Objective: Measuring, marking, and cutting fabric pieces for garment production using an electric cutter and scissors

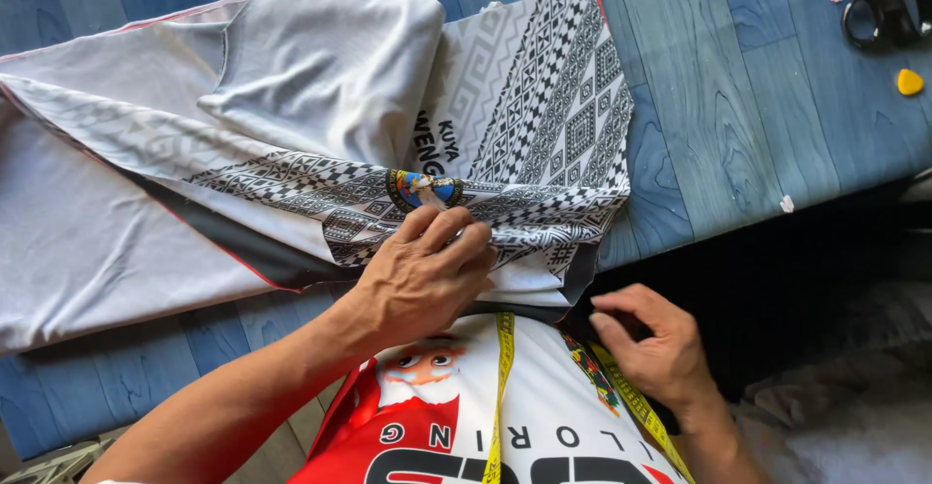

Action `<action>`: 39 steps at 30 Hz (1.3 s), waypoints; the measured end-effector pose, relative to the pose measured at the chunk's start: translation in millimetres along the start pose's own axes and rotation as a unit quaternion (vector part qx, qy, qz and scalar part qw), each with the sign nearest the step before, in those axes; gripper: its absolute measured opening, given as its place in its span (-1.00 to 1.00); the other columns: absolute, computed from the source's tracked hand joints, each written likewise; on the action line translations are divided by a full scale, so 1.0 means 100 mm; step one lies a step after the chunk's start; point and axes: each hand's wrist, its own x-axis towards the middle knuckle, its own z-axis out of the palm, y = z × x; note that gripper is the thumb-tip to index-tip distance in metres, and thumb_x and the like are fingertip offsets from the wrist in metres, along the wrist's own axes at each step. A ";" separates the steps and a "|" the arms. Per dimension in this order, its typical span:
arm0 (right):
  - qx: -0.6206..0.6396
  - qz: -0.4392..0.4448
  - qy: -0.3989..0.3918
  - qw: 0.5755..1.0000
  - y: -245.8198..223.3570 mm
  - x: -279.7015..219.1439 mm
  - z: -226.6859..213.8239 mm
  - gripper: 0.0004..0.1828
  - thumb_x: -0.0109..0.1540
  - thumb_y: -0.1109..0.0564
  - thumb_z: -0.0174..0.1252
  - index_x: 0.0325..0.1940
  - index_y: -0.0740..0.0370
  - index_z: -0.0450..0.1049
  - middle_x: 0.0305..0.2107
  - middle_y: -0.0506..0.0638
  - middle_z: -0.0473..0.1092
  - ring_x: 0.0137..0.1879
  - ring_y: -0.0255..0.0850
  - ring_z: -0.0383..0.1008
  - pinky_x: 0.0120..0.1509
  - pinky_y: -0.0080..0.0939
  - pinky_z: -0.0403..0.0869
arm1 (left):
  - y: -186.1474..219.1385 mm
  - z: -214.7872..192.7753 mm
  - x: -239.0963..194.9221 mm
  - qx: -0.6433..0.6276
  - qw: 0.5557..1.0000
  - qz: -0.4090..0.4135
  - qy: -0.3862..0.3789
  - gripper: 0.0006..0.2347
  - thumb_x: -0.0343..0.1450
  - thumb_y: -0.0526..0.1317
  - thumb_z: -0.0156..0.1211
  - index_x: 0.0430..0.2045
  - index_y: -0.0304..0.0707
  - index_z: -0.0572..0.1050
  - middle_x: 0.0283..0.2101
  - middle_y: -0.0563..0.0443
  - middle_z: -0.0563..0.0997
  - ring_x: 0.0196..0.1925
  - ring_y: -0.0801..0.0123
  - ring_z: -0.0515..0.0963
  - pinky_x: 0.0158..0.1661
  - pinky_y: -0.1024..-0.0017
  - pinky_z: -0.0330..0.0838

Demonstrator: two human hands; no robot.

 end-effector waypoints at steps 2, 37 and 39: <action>0.008 -0.024 0.012 1.000 0.00 -0.04 0.10 -0.79 0.15 0.15 0.31 -0.14 0.18 0.56 -0.29 0.01 0.51 -0.21 -0.23 0.53 -0.03 -0.32 0.47 | 0.00 0.12 -0.02 0.004 1.000 0.004 -0.023 -0.94 0.39 -0.31 0.16 -0.34 -0.27 0.49 -0.13 -0.10 0.44 -0.02 0.05 0.44 -0.08 0.20 0.35; -0.106 -0.164 0.023 0.980 -0.32 0.35 0.13 -0.73 0.13 0.05 0.31 -0.10 0.12 0.61 -0.26 -0.01 0.40 -0.22 -0.10 0.39 -0.12 -0.15 0.46 | -1.50 0.68 1.64 -0.151 0.936 -0.167 -0.270 -0.70 0.33 -0.37 0.10 -0.07 -0.10 0.56 -0.19 -0.17 0.62 -0.12 -0.09 0.54 -0.27 0.02 0.35; -0.104 -0.145 -0.013 0.984 -0.29 0.41 0.04 -0.67 0.10 0.02 0.35 -0.08 0.11 0.61 -0.23 -0.01 0.42 -0.18 -0.10 0.41 -0.06 -0.14 0.47 | -1.61 0.77 1.61 -0.143 0.942 -0.195 -0.233 -0.84 0.40 -0.34 0.09 -0.19 -0.16 0.54 -0.26 -0.14 0.63 -0.20 -0.07 0.56 -0.32 0.03 0.35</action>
